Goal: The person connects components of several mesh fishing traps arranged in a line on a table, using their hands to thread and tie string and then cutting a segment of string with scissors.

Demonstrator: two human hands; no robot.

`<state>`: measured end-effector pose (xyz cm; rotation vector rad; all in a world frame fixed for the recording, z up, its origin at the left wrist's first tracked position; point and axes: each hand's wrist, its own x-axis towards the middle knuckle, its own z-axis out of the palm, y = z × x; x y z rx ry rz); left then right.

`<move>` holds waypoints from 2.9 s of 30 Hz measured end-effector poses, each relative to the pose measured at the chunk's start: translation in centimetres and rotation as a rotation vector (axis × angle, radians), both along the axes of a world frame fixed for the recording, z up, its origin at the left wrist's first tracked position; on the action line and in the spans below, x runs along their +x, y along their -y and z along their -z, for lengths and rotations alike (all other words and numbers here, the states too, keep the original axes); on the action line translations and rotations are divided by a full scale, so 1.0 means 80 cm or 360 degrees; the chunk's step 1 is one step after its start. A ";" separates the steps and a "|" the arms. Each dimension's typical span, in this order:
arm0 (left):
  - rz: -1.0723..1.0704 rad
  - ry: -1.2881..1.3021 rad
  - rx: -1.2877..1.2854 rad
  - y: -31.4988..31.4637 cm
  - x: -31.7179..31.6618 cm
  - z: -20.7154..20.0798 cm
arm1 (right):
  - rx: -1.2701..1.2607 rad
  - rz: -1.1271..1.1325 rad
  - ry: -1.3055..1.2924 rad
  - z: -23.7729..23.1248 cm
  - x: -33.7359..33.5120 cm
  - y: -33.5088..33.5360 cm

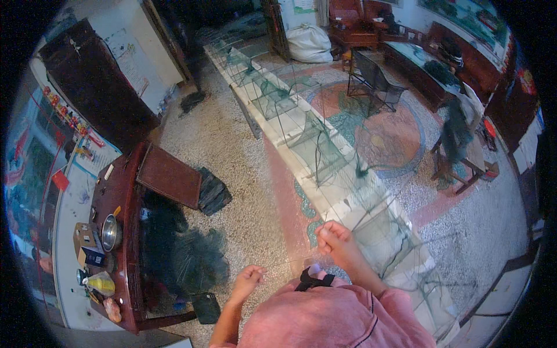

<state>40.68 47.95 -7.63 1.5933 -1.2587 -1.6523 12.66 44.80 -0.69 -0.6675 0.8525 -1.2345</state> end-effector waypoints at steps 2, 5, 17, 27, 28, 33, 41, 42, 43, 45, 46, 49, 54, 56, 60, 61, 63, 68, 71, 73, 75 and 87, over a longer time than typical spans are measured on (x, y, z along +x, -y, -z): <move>-0.0211 -0.0056 0.0123 0.024 0.018 0.046 | 0.0090 -0.0070 -0.0126 0.012 -0.005 0.021; -0.0528 0.0018 0.0229 0.052 0.024 0.062 | 0.0212 -0.0167 -0.0171 0.035 -0.008 0.048; -0.0466 0.0007 0.0313 0.197 0.010 0.068 | 0.0317 -0.0423 -0.0403 0.100 0.012 0.148; -0.0315 -0.0268 0.0228 0.406 0.075 0.074 | 0.0471 -0.0386 -0.0376 0.074 0.108 0.306; -0.0315 -0.0277 0.0198 0.429 0.086 0.073 | 0.0431 -0.0411 -0.0411 0.077 0.116 0.330; -0.0435 -0.0380 0.0137 0.521 0.158 0.047 | 0.0309 -0.0440 -0.0682 0.042 0.163 0.440; -0.0430 -0.0420 0.0218 0.640 0.202 0.045 | -0.0002 -0.0208 -0.0734 -0.067 0.163 0.561; -0.0387 -0.0398 0.0199 0.657 0.198 0.043 | -0.0082 -0.0188 -0.0771 -0.082 0.154 0.573; -0.0355 -0.0386 0.0179 0.672 0.193 0.042 | -0.0165 -0.0180 -0.0817 -0.099 0.145 0.587; -0.0272 -0.0354 0.0143 0.705 0.186 0.044 | -0.0263 -0.0063 -0.0980 -0.127 0.124 0.623; -0.0244 -0.0388 0.0127 0.721 0.185 0.038 | -0.0263 -0.0031 -0.1108 -0.143 0.122 0.645; -0.0067 -0.0428 0.0011 0.788 0.164 0.027 | -0.0277 0.0087 -0.1525 -0.168 0.099 0.719; 0.0184 -0.0260 -0.0110 0.899 0.118 -0.016 | -0.0381 0.0098 -0.1921 -0.126 0.042 0.854; 0.0263 -0.0253 -0.0172 0.944 0.108 -0.028 | -0.0410 -0.0069 -0.1933 -0.113 0.030 0.904; 0.0300 -0.0120 -0.0169 1.006 0.086 -0.051 | -0.0391 -0.0308 -0.1950 -0.068 0.020 0.993; 0.0341 -0.0153 -0.0200 1.019 0.087 -0.045 | -0.0349 -0.0391 -0.1939 -0.058 0.025 1.012; 0.0353 -0.0065 -0.0161 1.038 0.073 -0.038 | -0.0321 -0.0496 -0.1868 -0.036 0.031 1.037; 0.0595 -0.0100 -0.0098 1.059 0.036 -0.007 | -0.0183 -0.0663 -0.1365 -0.021 0.035 1.044; 0.0791 -0.0084 -0.0111 1.073 0.009 0.001 | -0.0207 -0.0604 -0.1452 -0.049 0.022 1.028; 0.0931 -0.0107 -0.0222 1.081 -0.016 0.016 | -0.0256 -0.0443 -0.1551 -0.062 0.004 1.008; 0.1076 -0.0147 -0.0470 1.082 -0.046 0.035 | -0.0292 -0.0222 -0.1624 -0.077 -0.012 0.982; 0.1766 -0.0386 -0.0903 1.076 -0.219 -0.015 | -0.0071 0.0804 -0.1705 -0.139 -0.060 0.865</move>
